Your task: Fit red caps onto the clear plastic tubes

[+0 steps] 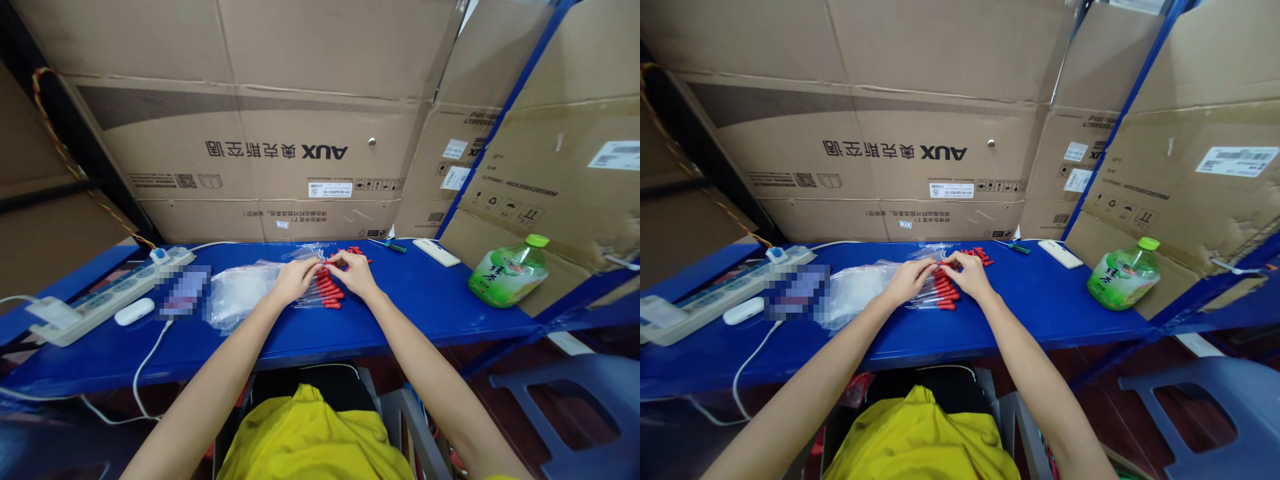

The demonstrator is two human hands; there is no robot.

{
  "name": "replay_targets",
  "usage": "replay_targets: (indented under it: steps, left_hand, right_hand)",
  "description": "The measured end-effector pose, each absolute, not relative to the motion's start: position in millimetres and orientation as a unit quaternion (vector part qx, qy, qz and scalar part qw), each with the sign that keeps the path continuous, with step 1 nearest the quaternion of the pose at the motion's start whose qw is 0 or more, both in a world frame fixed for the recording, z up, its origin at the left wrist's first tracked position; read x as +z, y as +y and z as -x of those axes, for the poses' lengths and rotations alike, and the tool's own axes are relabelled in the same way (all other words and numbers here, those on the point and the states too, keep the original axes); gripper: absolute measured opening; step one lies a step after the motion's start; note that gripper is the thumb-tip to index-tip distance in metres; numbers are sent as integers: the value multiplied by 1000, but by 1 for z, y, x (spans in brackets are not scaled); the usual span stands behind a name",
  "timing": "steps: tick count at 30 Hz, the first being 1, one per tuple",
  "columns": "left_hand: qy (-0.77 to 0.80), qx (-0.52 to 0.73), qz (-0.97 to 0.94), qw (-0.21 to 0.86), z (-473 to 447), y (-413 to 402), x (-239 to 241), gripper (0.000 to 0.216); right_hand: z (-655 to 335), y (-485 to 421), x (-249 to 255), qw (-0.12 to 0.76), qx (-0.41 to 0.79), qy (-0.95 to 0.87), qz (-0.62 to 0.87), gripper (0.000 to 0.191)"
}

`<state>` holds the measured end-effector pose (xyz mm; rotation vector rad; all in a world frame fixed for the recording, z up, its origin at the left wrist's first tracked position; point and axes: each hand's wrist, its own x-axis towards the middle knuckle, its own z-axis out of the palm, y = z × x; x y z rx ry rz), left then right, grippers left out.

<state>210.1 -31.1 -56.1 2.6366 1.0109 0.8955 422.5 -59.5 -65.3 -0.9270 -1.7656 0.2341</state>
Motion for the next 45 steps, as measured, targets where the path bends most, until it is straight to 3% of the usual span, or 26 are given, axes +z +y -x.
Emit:
replay_targets:
  steps: [18, 37, 45]
  left_hand:
    - [343, 259, -903, 13, -205, -27, -56, 41]
    - [252, 362, -894, 82, -206, -20, -59, 41]
    - [235, 356, -902, 70, -207, -18, -58, 40]
  right_hand:
    - [-425, -58, -66, 515, 105, -765, 373, 9]
    - [-424, -56, -64, 567, 346, -648, 373, 35]
    - [-423, -57, -64, 573, 361, -633, 376, 39]
